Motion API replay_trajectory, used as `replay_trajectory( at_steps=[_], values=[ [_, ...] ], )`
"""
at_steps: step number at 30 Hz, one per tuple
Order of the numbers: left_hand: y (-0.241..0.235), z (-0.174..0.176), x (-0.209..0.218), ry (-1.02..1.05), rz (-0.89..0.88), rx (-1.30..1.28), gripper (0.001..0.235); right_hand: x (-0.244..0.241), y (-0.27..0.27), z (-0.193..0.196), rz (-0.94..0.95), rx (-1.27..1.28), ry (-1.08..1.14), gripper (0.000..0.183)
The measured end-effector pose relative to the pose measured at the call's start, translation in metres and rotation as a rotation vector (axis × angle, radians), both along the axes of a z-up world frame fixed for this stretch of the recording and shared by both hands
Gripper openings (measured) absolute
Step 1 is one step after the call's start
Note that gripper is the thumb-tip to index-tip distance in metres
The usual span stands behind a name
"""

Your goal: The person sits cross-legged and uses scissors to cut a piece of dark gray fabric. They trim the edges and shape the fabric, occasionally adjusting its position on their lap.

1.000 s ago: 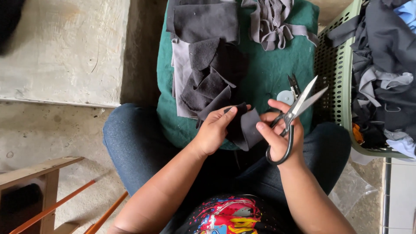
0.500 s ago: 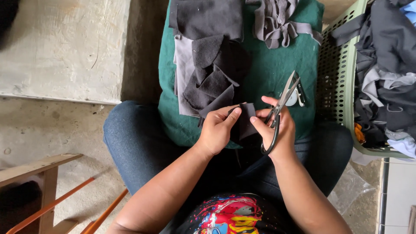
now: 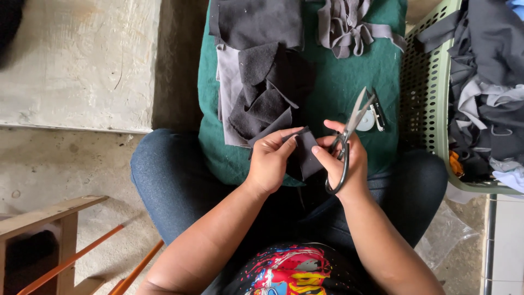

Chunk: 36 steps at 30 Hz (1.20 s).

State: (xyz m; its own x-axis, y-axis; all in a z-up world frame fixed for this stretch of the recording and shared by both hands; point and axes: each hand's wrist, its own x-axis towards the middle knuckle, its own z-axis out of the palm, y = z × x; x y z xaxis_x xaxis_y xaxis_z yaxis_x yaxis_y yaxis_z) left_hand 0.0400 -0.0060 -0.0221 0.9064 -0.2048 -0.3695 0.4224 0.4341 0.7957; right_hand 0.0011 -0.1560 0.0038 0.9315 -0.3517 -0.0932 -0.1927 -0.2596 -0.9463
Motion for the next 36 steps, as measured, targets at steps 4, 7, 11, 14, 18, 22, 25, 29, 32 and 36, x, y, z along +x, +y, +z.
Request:
replay_trajectory(
  at_steps=[4, 7, 11, 14, 18, 22, 25, 29, 32, 36],
  values=[
    [0.000, -0.017, -0.003, 0.029, 0.010, -0.163, 0.024, 0.003, 0.002, 0.001, 0.002, -0.084, 0.001, 0.051],
    [-0.001, -0.019, -0.003, 0.034, 0.009, -0.214, 0.025, 0.003, 0.004, 0.003, -0.027, -0.097, -0.010, 0.049],
    [-0.002, -0.026, -0.003, 0.024, -0.003, -0.230, 0.027, 0.003, 0.004, -0.003, -0.061, -0.146, -0.015, 0.047],
    [-0.004, -0.020, -0.003, 0.018, 0.018, -0.223, 0.025, 0.004, 0.005, -0.005, -0.091, -0.152, -0.011, 0.045],
    [-0.003, -0.013, -0.003, -0.033, 0.008, -0.110, 0.027, 0.005, 0.008, 0.002, -0.101, -0.176, 0.016, 0.044],
    [-0.004, -0.015, -0.005, -0.043, 0.012, -0.027, 0.028, 0.005, 0.012, 0.004, -0.107, -0.155, 0.008, 0.045],
    [-0.005, -0.015, -0.005, -0.045, 0.019, 0.017, 0.025, 0.005, 0.013, 0.001, -0.095, -0.166, 0.031, 0.043],
    [-0.007, -0.018, -0.005, -0.047, 0.079, -0.018, 0.017, 0.002, 0.012, -0.006, -0.087, -0.113, -0.006, 0.049],
    [-0.009, -0.025, -0.003, -0.021, 0.145, -0.159, 0.017, 0.000, 0.004, -0.007, -0.059, -0.070, -0.051, 0.060],
    [-0.005, -0.011, 0.001, 0.015, 0.220, -0.468, 0.013, -0.004, -0.009, -0.008, 0.024, 0.097, -0.019, 0.084]
  ],
)
